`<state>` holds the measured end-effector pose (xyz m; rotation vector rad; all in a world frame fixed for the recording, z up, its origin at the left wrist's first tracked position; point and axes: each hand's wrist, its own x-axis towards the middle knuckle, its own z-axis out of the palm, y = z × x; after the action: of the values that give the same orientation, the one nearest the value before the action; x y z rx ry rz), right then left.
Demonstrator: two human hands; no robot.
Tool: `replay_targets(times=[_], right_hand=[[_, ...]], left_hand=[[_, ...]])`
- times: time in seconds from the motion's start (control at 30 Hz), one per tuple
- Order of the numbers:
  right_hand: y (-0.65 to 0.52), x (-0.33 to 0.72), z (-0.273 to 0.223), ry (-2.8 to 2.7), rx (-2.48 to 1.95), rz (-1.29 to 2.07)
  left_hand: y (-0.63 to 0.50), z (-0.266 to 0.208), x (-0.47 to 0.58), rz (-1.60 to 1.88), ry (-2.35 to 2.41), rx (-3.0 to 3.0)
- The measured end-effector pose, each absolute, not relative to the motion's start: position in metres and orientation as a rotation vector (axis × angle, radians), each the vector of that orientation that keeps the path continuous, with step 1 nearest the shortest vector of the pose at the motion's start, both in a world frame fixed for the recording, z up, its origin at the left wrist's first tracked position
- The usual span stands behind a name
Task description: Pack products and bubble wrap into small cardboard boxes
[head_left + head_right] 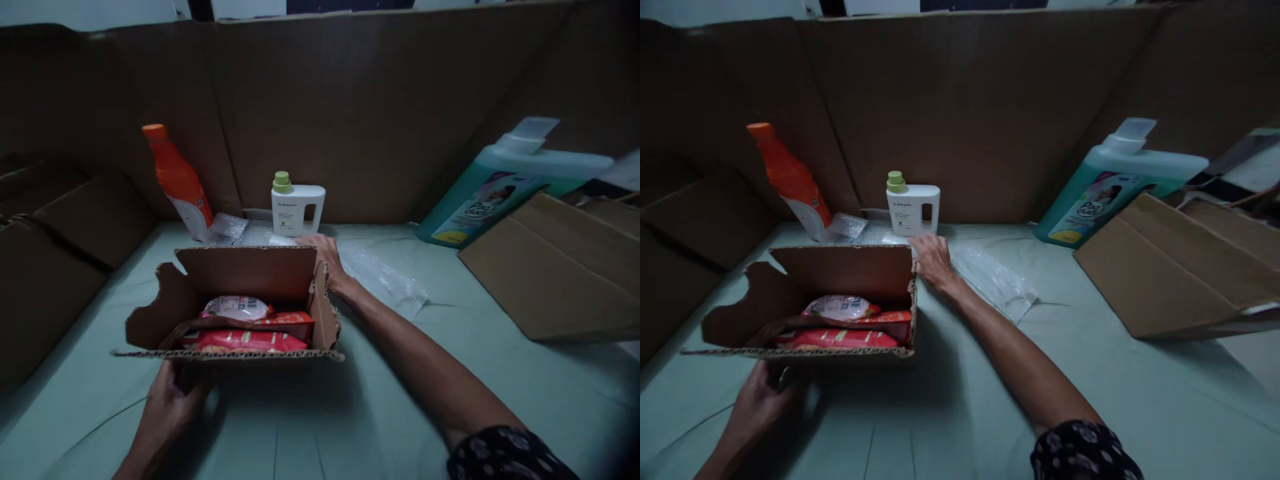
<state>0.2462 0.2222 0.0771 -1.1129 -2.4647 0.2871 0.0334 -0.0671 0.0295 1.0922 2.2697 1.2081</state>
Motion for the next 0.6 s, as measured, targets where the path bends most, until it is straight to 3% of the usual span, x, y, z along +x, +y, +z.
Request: replay_targets(times=[0.1,0.27,0.33,0.5,0.6], right_hand=[[0.221,0.272,0.09,-2.24,-1.091,0.412],[0.166,0.324,0.072,-1.949,-1.008,1.07],[0.146,0.328,0.059,-1.856,-1.031,1.186],[0.146,0.307,0.046,-1.757,-1.02,1.18],[0.161,0.309,0.052,-1.907,-1.027,0.98]], left_hand=[[-0.041,0.033,0.039,1.235,2.151,1.091],[-0.005,0.04,0.044,1.216,2.025,1.228],[0.004,0.038,0.044,1.247,2.002,1.261],[0.026,0.027,0.042,1.321,2.001,1.293],[0.039,0.024,0.042,1.355,1.98,1.304]])
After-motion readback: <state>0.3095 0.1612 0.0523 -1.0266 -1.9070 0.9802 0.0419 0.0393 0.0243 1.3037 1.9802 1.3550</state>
